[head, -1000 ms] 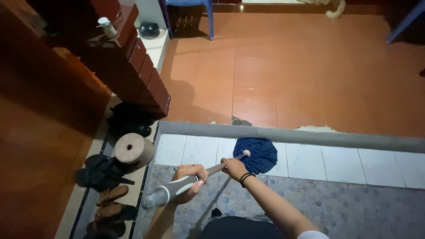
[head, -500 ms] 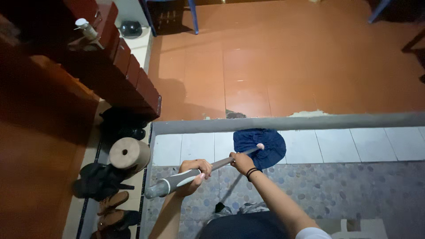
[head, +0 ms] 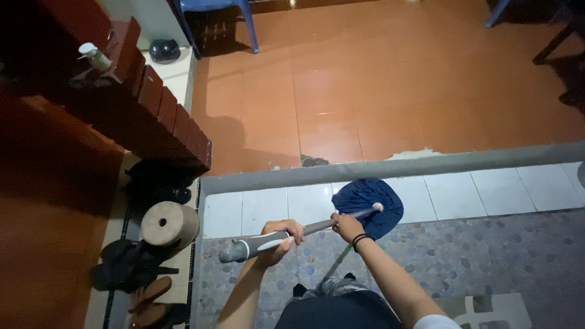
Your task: The person mops a tiled floor using a blue spin mop. They move the mop back and forth across the surface, cleaning the area near a doorway and a plastic chair. A cat is visible in the background, observing the activity.
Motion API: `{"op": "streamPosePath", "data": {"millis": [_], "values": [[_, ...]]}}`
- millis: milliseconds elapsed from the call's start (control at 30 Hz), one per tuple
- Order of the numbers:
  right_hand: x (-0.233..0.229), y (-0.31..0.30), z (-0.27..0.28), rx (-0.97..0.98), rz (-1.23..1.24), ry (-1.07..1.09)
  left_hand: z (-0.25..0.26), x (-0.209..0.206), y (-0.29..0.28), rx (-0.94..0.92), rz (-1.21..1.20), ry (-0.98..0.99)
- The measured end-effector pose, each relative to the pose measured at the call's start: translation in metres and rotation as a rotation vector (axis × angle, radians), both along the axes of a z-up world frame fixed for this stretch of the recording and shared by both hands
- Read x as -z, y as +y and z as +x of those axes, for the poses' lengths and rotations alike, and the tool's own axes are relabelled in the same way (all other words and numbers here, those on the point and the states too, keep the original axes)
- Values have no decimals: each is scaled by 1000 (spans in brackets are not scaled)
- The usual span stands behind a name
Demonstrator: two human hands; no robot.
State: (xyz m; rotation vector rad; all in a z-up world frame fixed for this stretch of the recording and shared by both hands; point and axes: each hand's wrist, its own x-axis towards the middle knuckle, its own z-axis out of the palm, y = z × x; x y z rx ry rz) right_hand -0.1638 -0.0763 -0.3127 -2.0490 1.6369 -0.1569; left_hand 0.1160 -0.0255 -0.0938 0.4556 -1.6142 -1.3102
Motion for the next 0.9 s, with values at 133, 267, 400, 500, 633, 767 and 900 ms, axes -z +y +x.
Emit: {"op": "streamPosePath", "data": {"millis": [133,267,400,500,633,767,900], "values": [[-6,-5,-35,2,9,7,-31,1,-6,0,-29,23],[-12,-7,-70,48,-10,-22,-65,1,-14,22,-41,5],[-18,-15,-104,98,46,28,-102,1,-24,70,13,-3],[-21,-19,-129,113,-5,5,-126,-2,-30,72,-6,-16],[-22,-21,-164,175,35,29,-158,-1,-33,82,47,-72],[-22,-24,-196,194,39,19,-191,8,-38,110,24,-63],[-19,-24,-219,199,43,35,-212,11,-39,115,-2,-54]]}}
